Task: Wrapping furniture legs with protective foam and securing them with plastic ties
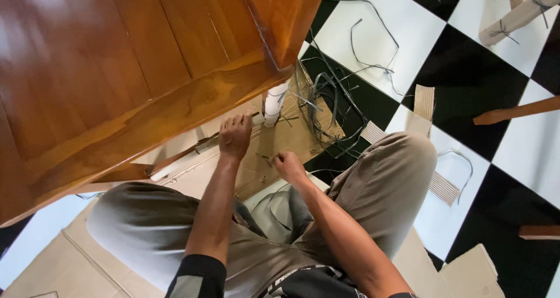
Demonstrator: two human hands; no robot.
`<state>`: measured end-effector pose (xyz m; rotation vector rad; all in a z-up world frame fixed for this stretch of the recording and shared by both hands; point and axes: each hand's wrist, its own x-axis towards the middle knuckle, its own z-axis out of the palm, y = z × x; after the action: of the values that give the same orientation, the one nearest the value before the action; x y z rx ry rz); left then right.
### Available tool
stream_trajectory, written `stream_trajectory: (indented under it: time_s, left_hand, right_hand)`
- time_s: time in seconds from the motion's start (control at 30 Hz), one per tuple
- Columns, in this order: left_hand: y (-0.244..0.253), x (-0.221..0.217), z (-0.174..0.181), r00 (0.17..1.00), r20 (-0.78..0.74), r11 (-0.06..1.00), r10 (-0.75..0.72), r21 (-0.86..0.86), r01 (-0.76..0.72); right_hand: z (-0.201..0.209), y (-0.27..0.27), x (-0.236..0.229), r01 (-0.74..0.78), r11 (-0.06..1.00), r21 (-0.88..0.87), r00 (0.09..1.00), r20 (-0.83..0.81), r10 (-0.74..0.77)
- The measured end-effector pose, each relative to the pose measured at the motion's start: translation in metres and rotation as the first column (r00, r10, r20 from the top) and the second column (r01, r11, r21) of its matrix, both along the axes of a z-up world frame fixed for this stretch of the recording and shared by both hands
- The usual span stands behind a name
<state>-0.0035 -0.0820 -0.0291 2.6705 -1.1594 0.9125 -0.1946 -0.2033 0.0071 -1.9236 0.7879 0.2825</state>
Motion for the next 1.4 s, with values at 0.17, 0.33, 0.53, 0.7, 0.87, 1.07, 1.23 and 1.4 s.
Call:
stream_trajectory:
  time_s: [0.17,0.33,0.53,0.7,0.87,1.07,1.23,1.4]
  left_hand:
    - [0.009,0.019,-0.012,0.723,-0.669,0.961,0.172,0.275,0.026]
    - [0.006,0.022,-0.007,0.7,-0.695,0.967,0.165,0.252,0.022]
    - [0.013,0.009,0.046,0.657,-0.75,0.987,0.072,0.147,0.06]
    - [0.014,0.01,0.056,0.694,-0.719,0.991,-0.022,0.078,0.113]
    - [0.013,0.012,0.076,0.563,-0.819,0.972,0.11,0.207,0.111]
    - [0.018,0.017,0.037,0.648,-0.755,0.97,0.097,0.219,0.109]
    - [0.027,0.013,0.029,0.644,-0.761,0.984,0.073,0.16,0.078]
    - [0.03,-0.028,0.02,0.811,-0.585,0.986,-0.016,-0.143,-0.084]
  right_hand:
    - [0.0,0.007,0.018,0.027,1.0,-0.013,0.991,-0.131,-0.028]
    - [-0.003,0.014,0.025,0.072,0.997,0.002,0.983,-0.167,-0.071]
    - [-0.043,0.01,0.035,0.191,0.978,0.085,0.97,-0.172,-0.174]
    - [-0.002,0.004,0.048,0.18,0.983,0.02,0.971,-0.163,-0.174]
    - [-0.037,-0.008,0.062,0.364,0.842,0.399,0.921,-0.023,-0.388]
    - [-0.061,-0.006,0.114,0.426,0.676,0.601,0.848,-0.004,-0.531]
    - [-0.043,0.011,0.123,0.522,0.611,0.595,0.78,-0.043,-0.625]
    - [-0.015,0.012,0.121,0.412,0.566,0.714,0.81,-0.003,-0.586]
